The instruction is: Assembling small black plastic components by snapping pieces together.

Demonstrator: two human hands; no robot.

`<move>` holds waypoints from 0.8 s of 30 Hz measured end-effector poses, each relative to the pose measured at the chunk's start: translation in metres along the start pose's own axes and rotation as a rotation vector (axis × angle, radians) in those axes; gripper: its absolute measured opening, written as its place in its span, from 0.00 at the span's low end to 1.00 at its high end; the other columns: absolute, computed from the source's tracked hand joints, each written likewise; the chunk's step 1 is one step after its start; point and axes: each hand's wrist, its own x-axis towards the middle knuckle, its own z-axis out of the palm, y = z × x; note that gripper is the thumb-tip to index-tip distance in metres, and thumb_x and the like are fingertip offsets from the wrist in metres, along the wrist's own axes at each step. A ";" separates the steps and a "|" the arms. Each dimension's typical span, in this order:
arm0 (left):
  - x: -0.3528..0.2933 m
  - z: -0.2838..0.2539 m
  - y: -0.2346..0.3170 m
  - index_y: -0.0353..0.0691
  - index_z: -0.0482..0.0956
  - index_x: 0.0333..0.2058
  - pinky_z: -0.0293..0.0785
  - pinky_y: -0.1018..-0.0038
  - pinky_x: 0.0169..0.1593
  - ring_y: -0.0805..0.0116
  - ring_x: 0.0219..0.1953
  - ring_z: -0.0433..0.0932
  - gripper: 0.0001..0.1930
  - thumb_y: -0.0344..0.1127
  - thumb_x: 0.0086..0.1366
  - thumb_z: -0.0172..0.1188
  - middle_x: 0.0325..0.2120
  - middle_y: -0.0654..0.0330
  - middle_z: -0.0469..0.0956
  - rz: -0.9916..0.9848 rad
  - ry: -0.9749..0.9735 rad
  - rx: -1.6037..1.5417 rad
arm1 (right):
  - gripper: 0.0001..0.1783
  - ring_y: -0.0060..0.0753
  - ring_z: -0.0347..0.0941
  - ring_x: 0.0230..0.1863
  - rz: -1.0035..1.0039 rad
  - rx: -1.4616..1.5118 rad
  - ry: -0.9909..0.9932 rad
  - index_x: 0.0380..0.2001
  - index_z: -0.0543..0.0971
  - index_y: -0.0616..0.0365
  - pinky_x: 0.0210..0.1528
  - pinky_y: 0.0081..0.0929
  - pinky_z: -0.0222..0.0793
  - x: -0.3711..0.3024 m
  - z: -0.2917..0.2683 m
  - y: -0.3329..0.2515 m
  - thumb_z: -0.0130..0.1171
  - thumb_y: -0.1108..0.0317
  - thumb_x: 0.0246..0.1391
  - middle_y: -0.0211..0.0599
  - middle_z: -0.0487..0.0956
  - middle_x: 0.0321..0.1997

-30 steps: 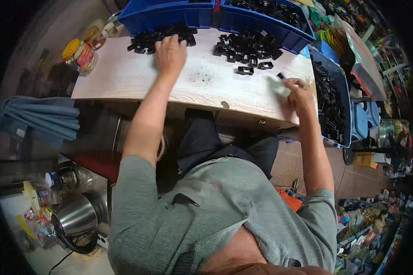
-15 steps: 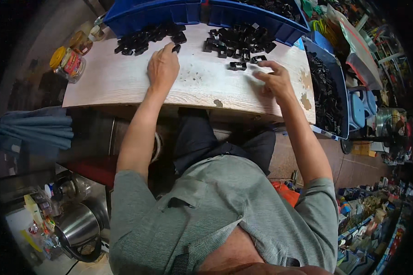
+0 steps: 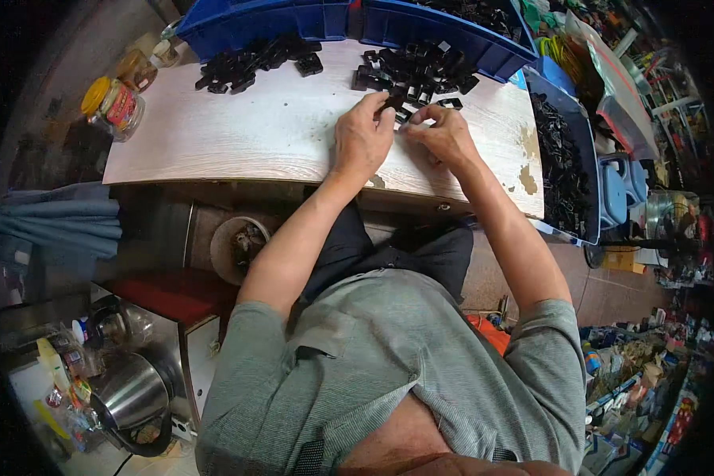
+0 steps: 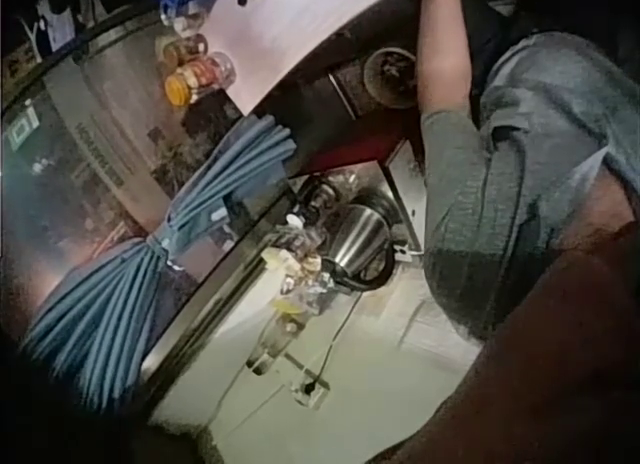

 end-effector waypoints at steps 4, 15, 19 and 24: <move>0.003 0.002 0.005 0.34 0.81 0.50 0.81 0.68 0.44 0.60 0.40 0.86 0.17 0.36 0.66 0.62 0.40 0.47 0.86 -0.010 0.012 -0.041 | 0.18 0.21 0.67 0.14 -0.086 0.118 0.145 0.39 0.83 0.58 0.15 0.24 0.60 -0.003 0.006 0.003 0.73 0.62 0.47 0.29 0.75 0.17; 0.009 -0.007 -0.008 0.34 0.82 0.49 0.81 0.68 0.44 0.59 0.39 0.87 0.15 0.34 0.66 0.61 0.41 0.48 0.86 0.044 -0.049 -0.043 | 0.18 0.28 0.78 0.28 -0.033 0.117 -0.100 0.30 0.85 0.56 0.38 0.29 0.75 -0.013 0.021 -0.012 0.73 0.53 0.42 0.42 0.84 0.27; 0.005 -0.019 0.001 0.34 0.83 0.48 0.82 0.67 0.45 0.57 0.39 0.87 0.14 0.33 0.66 0.61 0.41 0.48 0.86 0.151 -0.060 0.087 | 0.21 0.20 0.68 0.15 -0.015 0.354 0.012 0.47 0.78 0.60 0.15 0.22 0.61 -0.007 0.016 -0.004 0.70 0.71 0.50 0.31 0.76 0.22; 0.004 -0.021 0.008 0.36 0.85 0.46 0.82 0.63 0.45 0.52 0.39 0.85 0.12 0.31 0.65 0.61 0.41 0.50 0.85 0.336 -0.168 0.262 | 0.31 0.21 0.67 0.14 -0.096 0.321 -0.043 0.57 0.76 0.61 0.15 0.23 0.60 -0.001 0.012 -0.011 0.71 0.74 0.47 0.29 0.75 0.19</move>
